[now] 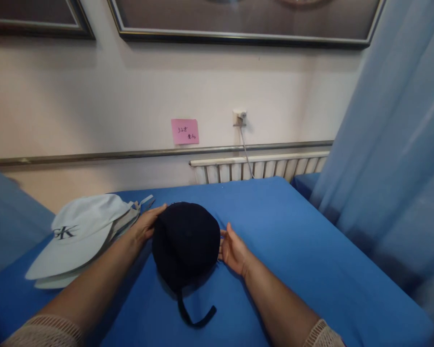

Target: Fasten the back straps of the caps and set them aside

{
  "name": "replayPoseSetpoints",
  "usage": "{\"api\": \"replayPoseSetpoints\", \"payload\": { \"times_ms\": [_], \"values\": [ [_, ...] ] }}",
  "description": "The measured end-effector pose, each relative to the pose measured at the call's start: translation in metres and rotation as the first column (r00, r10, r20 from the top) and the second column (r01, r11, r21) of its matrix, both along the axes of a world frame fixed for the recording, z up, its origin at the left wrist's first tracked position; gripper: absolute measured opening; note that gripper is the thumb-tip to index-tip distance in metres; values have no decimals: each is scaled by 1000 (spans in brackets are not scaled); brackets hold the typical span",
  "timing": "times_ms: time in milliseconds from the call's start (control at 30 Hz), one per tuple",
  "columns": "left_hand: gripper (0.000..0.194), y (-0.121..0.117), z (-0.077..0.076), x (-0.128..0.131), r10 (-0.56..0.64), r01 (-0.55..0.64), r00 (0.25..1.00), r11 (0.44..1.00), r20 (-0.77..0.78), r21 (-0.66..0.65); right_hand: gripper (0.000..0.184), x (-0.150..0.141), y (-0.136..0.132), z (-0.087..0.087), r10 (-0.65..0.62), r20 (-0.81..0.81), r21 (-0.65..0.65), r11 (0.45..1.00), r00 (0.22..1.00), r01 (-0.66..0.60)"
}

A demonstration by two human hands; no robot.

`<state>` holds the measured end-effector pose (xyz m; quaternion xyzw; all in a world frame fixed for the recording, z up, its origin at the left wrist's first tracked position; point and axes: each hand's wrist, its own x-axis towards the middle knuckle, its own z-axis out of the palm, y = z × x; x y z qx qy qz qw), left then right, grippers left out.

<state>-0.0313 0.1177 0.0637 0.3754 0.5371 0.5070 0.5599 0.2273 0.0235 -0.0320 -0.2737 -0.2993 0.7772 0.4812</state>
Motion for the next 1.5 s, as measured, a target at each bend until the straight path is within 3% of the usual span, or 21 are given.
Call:
{"api": "replayPoseSetpoints", "payload": {
  "times_ms": [67, 167, 267, 367, 467, 633, 733, 833, 933, 1033, 1200, 1400, 1500],
  "values": [
    [14, 16, -13, 9, -14, 12, 999, 999, -37, -32, 46, -6, -1, -6, -33, 21, 10, 999, 999, 32],
    [17, 39, -26, 19, 3, -7, 994, 999, -111, -40, 33, -10, 6, -17, -238, 79, 20, 971, 968, 237],
    [17, 60, -32, 25, 54, -56, 979, 998, -196, -6, 42, -9, 18, -27, -455, 204, 79, 890, 867, 449],
    [25, 70, -35, 27, 154, -138, 948, 988, -280, 77, 44, -6, 25, -33, -572, 369, 211, 819, 733, 533],
    [27, 55, -41, 20, 264, -209, 899, 960, -349, 187, 36, -4, 27, -36, -623, 479, 308, 779, 619, 546],
    [33, -18, -65, 6, 249, -135, 869, 951, -428, 279, 40, 2, 27, -41, -625, 585, 404, 777, 517, 483],
    [48, -60, -81, 6, 137, -1, 824, 971, -550, 240, 41, 5, 26, -44, -627, 586, 449, 778, 513, 439],
    [62, -79, -91, 12, 22, 106, 807, 978, -590, 181, 35, 4, 24, -48, -618, 580, 451, 786, 531, 422],
    [61, -73, -97, 18, 8, 114, 850, 973, -526, 200, 31, 0, 22, -52, -602, 570, 435, 798, 559, 417],
    [55, -51, -99, 23, 130, -24, 919, 961, -372, 277, 30, -4, 24, -56, -599, 542, 423, 800, 589, 425],
    [48, -17, -101, 22, 309, -212, 902, 925, -300, 316, 28, -5, 30, -57, -587, 517, 395, 809, 623, 434],
    [53, -25, -108, 6, 231, -146, 910, 955, -344, 258, 20, 2, 30, -52, -541, 524, 348, 841, 657, 415],
    [51, -31, -109, 2, 209, -119, 909, 959, -361, 256, 16, 1, 30, -36, -518, 518, 342, 855, 681, 390]
  ]
}}
